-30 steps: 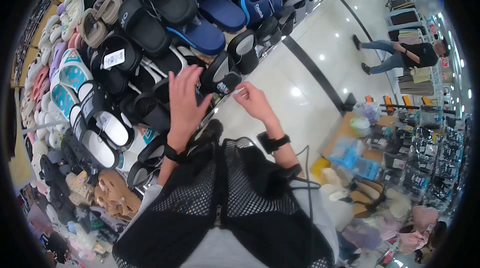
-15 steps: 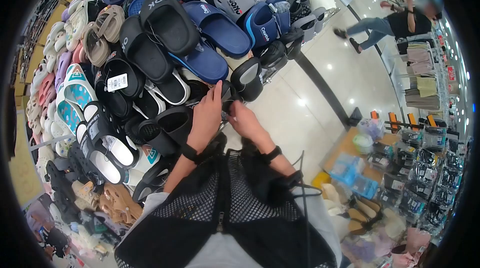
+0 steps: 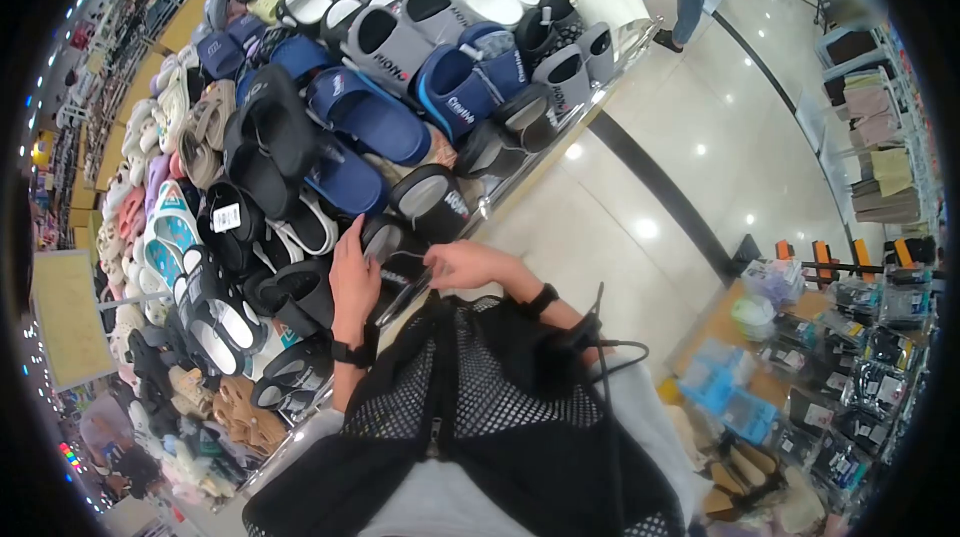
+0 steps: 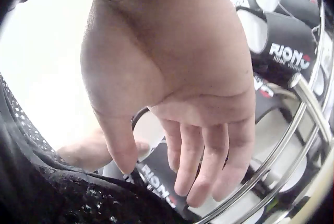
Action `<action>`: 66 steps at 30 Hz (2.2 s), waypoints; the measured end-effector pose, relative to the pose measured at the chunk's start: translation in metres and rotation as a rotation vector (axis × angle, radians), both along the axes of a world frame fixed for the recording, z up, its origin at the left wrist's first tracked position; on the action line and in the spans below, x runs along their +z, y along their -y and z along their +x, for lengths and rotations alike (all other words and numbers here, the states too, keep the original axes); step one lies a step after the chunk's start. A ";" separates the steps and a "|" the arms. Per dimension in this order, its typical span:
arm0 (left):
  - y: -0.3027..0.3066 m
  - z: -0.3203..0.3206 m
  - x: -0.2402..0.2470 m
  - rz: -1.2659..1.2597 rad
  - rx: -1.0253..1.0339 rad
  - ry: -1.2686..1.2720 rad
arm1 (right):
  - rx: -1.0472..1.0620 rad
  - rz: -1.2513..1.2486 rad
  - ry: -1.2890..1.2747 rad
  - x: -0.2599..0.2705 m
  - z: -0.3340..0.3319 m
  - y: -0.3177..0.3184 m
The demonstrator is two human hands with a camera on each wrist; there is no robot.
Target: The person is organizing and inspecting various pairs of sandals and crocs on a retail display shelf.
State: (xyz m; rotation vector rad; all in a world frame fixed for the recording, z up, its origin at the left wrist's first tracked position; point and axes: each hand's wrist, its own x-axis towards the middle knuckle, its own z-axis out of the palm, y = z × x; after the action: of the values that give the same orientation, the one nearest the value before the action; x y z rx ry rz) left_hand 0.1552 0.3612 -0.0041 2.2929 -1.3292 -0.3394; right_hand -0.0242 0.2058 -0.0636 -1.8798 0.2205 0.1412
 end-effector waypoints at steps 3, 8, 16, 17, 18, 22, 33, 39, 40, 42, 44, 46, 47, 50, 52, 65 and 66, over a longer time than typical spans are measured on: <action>0.015 -0.019 0.007 -0.096 0.072 0.039 | -0.066 0.041 -0.002 -0.012 -0.036 0.032; 0.074 -0.052 0.024 -0.199 0.035 0.217 | -0.296 -0.029 -0.072 -0.033 -0.106 0.080; 0.158 -0.099 0.028 -0.273 -0.112 0.175 | -0.464 0.097 -0.128 -0.037 -0.176 0.113; 0.166 -0.103 0.028 -0.265 -0.142 0.167 | -0.478 0.095 -0.139 -0.033 -0.181 0.116; 0.174 -0.107 0.028 -0.256 -0.171 0.160 | -0.492 0.094 -0.149 -0.031 -0.185 0.119; 0.210 -0.116 0.025 -0.230 -0.227 0.196 | -0.629 0.131 -0.015 -0.055 -0.205 0.132; 0.346 -0.150 0.010 -0.276 -0.384 0.198 | -0.787 0.084 -0.106 -0.048 -0.250 0.221; 0.429 -0.159 0.006 -0.275 -0.333 0.159 | -0.882 -0.015 -0.034 -0.014 -0.246 0.330; 0.440 -0.160 0.006 -0.264 -0.305 0.148 | -0.931 -0.059 -0.012 -0.005 -0.240 0.350; 0.460 -0.162 0.004 -0.268 -0.334 0.016 | -0.893 -0.085 -0.053 0.010 -0.224 0.387; 0.481 -0.169 -0.003 -0.256 -0.312 -0.003 | -0.914 -0.254 0.069 0.020 -0.200 0.416; 0.498 -0.173 0.001 -0.182 -0.321 0.005 | -0.842 -0.304 0.055 0.030 -0.179 0.437; 0.504 -0.174 0.000 -0.177 -0.287 -0.005 | -0.790 -0.304 0.058 0.040 -0.168 0.447; 0.515 -0.173 -0.004 -0.079 -0.246 -0.008 | -0.603 -0.351 0.026 0.055 -0.144 0.474; 0.521 -0.170 -0.013 -0.006 -0.260 -0.008 | -0.476 -0.400 -0.008 0.050 -0.132 0.486; 0.544 -0.176 -0.026 0.161 0.056 -0.032 | -0.399 -0.663 0.118 0.003 -0.109 0.511; 0.546 -0.177 -0.023 0.166 0.057 -0.027 | -0.415 -0.645 0.131 0.002 -0.109 0.512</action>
State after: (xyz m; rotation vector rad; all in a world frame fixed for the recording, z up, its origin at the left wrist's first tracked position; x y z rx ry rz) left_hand -0.0219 -0.1849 -0.0274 2.4478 -1.2614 -0.4766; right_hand -0.1331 -0.3061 -0.0612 -2.4178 0.6146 -0.3793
